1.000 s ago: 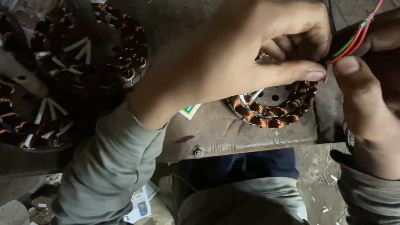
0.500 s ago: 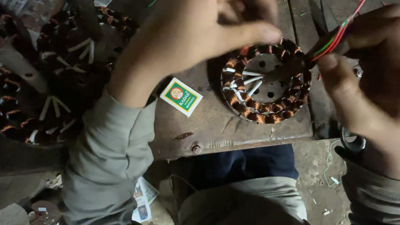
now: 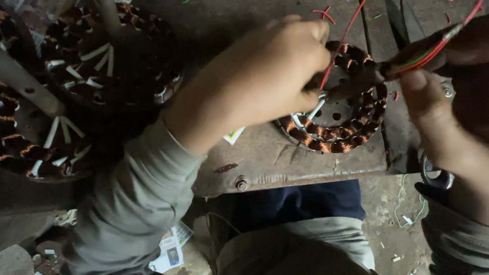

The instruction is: The person winds copper wire around a circular stator core, then uses shears to cut the wire and tucks the ends into the slots. The person repeats this process on multiple stator components arranged on a workbench.

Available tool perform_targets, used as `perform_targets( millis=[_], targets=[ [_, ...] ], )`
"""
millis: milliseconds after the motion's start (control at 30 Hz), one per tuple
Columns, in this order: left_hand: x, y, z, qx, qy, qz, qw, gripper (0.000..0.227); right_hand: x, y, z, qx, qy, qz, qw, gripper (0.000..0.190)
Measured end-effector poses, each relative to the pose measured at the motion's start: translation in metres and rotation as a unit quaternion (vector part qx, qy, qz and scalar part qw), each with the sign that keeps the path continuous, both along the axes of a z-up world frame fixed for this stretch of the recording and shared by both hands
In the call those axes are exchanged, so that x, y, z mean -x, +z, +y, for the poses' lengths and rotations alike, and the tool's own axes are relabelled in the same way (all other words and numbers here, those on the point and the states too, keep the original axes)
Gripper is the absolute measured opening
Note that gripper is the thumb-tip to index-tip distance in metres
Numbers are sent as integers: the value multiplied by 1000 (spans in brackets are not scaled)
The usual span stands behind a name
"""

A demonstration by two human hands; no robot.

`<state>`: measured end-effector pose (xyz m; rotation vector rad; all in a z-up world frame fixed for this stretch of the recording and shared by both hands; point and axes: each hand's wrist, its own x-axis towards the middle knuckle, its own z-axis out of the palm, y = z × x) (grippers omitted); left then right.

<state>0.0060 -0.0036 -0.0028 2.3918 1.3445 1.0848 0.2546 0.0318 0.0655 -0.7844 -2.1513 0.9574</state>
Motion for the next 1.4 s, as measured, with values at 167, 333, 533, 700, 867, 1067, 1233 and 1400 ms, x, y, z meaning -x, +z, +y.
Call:
perform_targets(
  millis=[167,333,533,700,867,1067,1233,1400],
  targets=[
    [-9,-8,-11,-73,39,-2,997,29,21,18,1,-120,63,-84,987,17],
    [-7,-5,-9,51,27,-38,998,23,35,29,0,-100,36,-99,989,19],
    [5,-11,-16,60,-7,-154,986,24,39,0,-18,96,-35,62,993,33],
    [-4,0,-17,98,42,-136,985,19,35,-33,-26,-58,-71,-5,996,30],
    [-13,8,-28,58,66,-93,992,17,31,-48,-22,-211,-60,-68,973,31],
    [-14,5,-30,45,70,-83,993,19,32,-46,-23,-204,-54,-54,976,32],
    [-14,6,-28,46,63,-77,994,17,31,-46,-24,-198,-53,-55,977,32],
    [-12,6,-28,60,63,-82,993,19,32,-45,-23,-198,-52,-49,978,32]
  ],
)
